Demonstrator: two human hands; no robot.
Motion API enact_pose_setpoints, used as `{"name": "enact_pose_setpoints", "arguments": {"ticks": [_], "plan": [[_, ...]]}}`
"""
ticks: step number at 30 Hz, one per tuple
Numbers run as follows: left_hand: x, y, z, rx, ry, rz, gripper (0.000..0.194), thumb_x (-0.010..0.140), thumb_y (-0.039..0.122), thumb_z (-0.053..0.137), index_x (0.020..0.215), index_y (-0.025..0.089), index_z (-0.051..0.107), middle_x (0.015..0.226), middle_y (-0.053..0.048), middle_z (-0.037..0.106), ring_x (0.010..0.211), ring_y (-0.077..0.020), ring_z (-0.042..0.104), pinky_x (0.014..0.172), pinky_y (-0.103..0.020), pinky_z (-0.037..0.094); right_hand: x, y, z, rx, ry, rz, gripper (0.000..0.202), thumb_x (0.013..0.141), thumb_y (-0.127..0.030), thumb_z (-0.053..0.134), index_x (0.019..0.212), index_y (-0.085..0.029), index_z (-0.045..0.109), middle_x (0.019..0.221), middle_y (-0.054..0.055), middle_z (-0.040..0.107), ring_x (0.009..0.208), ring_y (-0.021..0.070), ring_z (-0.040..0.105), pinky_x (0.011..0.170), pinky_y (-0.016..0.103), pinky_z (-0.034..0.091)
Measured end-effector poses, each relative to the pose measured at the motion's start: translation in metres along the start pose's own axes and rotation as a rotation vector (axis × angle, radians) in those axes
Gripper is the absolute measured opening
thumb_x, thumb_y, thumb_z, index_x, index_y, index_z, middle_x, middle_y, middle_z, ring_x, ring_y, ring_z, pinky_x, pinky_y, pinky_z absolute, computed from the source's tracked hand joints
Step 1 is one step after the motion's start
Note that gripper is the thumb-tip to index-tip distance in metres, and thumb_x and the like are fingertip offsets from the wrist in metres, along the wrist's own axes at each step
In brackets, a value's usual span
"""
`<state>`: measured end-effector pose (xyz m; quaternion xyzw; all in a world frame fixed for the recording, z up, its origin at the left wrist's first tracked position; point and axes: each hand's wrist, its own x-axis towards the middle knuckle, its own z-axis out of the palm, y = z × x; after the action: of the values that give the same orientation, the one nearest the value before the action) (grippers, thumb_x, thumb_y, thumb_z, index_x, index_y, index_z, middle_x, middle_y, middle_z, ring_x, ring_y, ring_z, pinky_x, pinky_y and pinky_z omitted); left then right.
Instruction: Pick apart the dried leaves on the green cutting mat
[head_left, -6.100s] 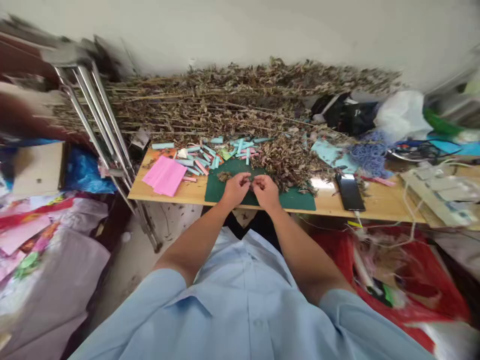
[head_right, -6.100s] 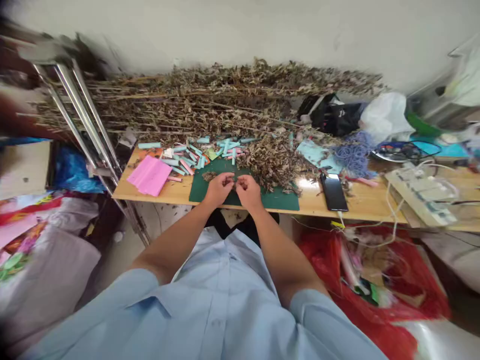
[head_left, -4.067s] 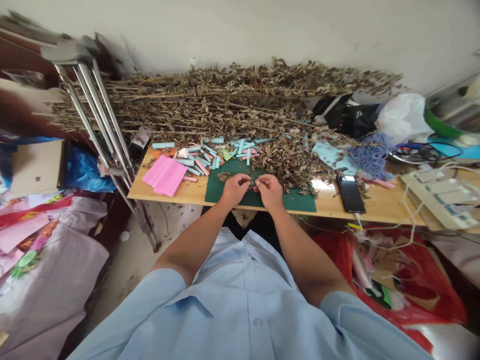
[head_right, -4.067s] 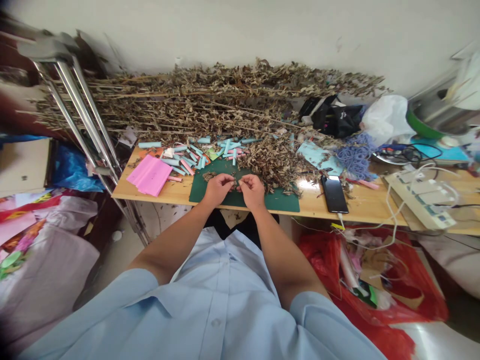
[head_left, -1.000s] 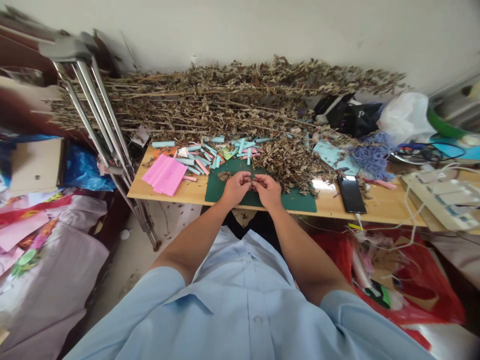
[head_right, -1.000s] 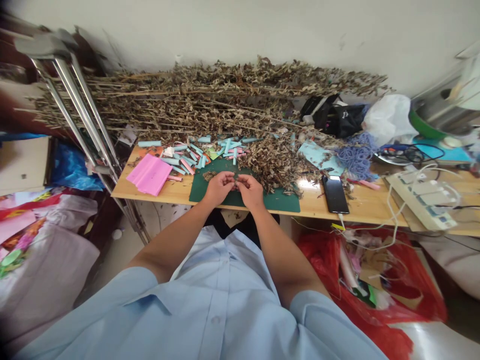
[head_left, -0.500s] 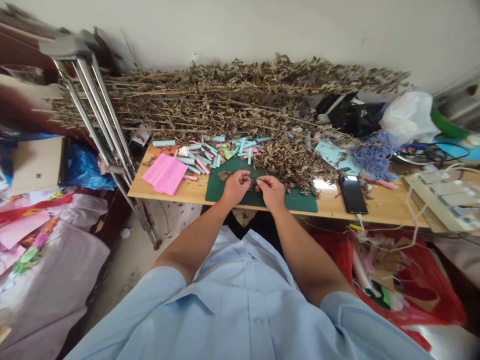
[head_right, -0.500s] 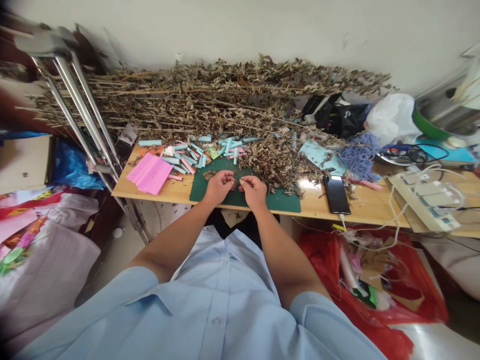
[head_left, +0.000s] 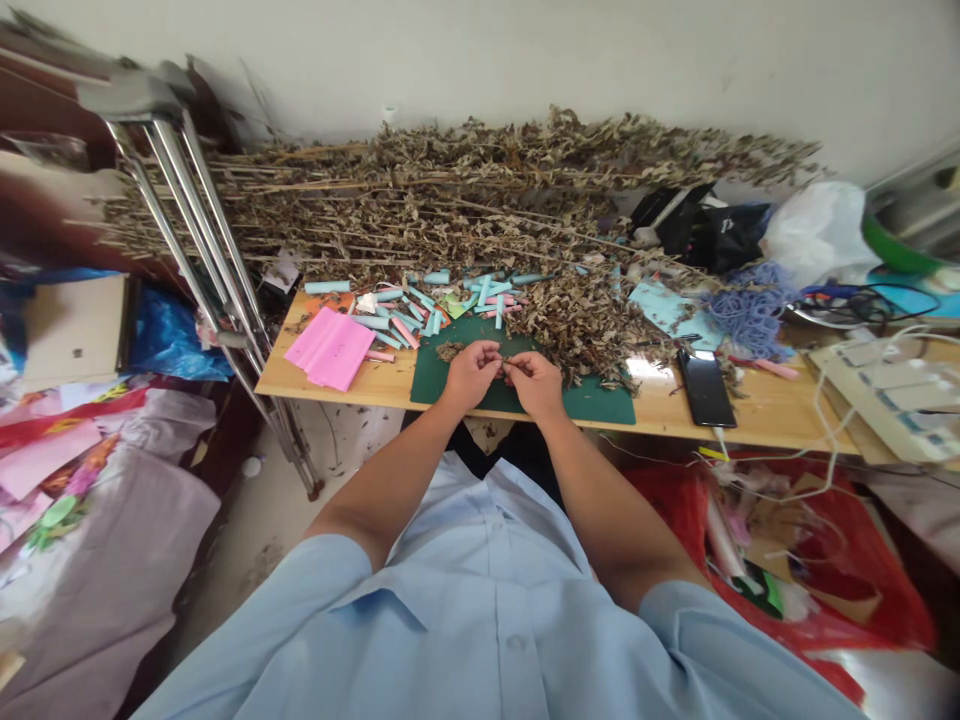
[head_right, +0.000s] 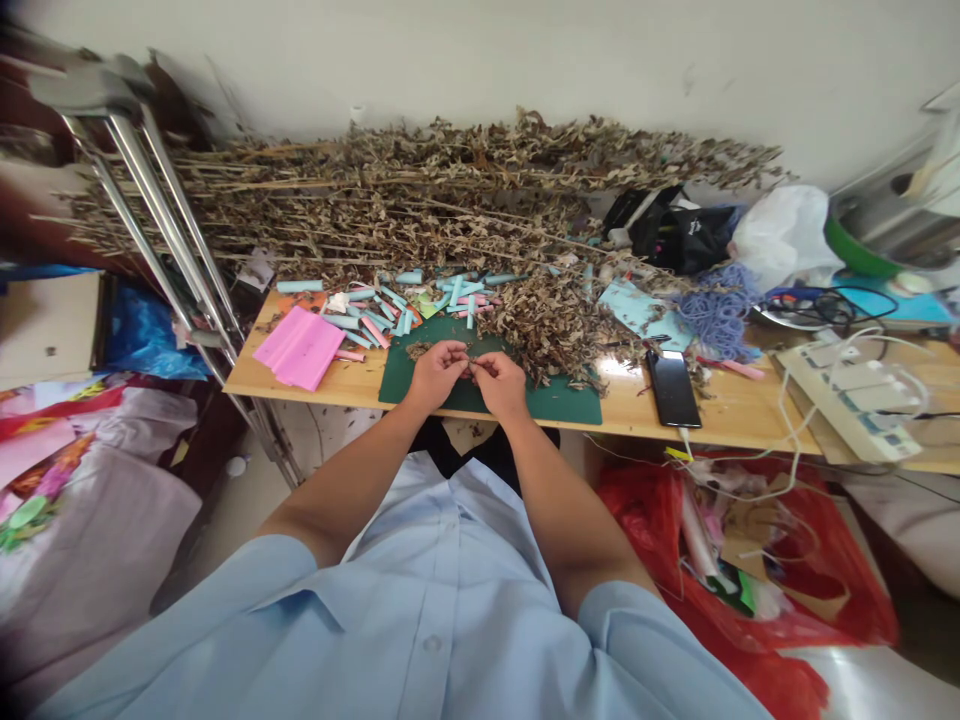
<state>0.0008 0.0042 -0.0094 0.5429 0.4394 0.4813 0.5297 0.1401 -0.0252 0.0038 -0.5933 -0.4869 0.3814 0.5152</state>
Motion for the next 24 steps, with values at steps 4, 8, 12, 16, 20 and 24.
{"name": "enact_pose_setpoints", "arguments": {"ticks": [4,8,12,16,20,24], "plan": [[0.000,0.001,-0.001,0.003,-0.006,0.017,0.035,0.076,0.014,0.067,0.111,0.014,0.061,0.090,-0.004,0.066,0.080,-0.0117,0.064,0.075,-0.026,0.056,0.000,-0.002,0.000,-0.033,-0.009,-0.002,0.015,0.074,-0.035,0.068,0.076,-0.021,0.069,0.063,0.000,0.068,0.059,0.0183,0.066,0.062,0.032,0.056],[0.000,0.004,-0.001,0.013,0.009,0.007,0.035,0.076,0.016,0.068,0.110,0.015,0.062,0.090,-0.004,0.066,0.079,-0.0115,0.064,0.075,-0.026,0.055,0.001,-0.001,0.000,-0.027,-0.018,0.015,0.016,0.074,-0.036,0.068,0.080,-0.022,0.074,0.070,0.001,0.071,0.063,0.0194,0.068,0.067,0.035,0.058],[0.001,0.004,0.000,-0.018,0.045,0.011,0.031,0.077,0.016,0.066,0.107,0.015,0.062,0.088,-0.003,0.065,0.075,-0.0112,0.063,0.071,-0.027,0.056,0.001,0.002,-0.001,0.002,-0.044,-0.049,0.019,0.075,-0.037,0.068,0.085,-0.023,0.076,0.089,0.004,0.074,0.068,0.0183,0.068,0.069,0.035,0.059],[0.001,0.005,0.001,-0.057,0.056,-0.005,0.031,0.077,0.016,0.065,0.108,0.015,0.060,0.087,-0.003,0.064,0.073,-0.0111,0.063,0.070,-0.028,0.057,0.000,0.005,-0.002,-0.012,-0.078,-0.079,0.022,0.078,-0.039,0.066,0.090,-0.024,0.077,0.100,0.004,0.073,0.073,0.0173,0.068,0.073,0.035,0.060],[0.001,0.009,0.002,-0.021,0.055,-0.026,0.032,0.077,0.014,0.063,0.109,0.014,0.059,0.085,-0.002,0.064,0.073,-0.0103,0.062,0.069,-0.025,0.056,0.000,0.006,-0.002,-0.008,-0.037,-0.044,0.025,0.079,-0.041,0.065,0.094,-0.023,0.075,0.096,0.004,0.073,0.072,0.0177,0.068,0.071,0.035,0.060],[0.000,0.011,0.003,0.101,0.011,0.009,0.037,0.076,0.009,0.061,0.113,0.014,0.059,0.083,-0.001,0.065,0.071,-0.0097,0.061,0.068,-0.022,0.052,0.000,0.006,-0.001,0.076,-0.018,-0.014,0.037,0.079,-0.041,0.065,0.111,-0.022,0.070,0.093,0.005,0.072,0.068,0.0169,0.066,0.066,0.034,0.060]]}}
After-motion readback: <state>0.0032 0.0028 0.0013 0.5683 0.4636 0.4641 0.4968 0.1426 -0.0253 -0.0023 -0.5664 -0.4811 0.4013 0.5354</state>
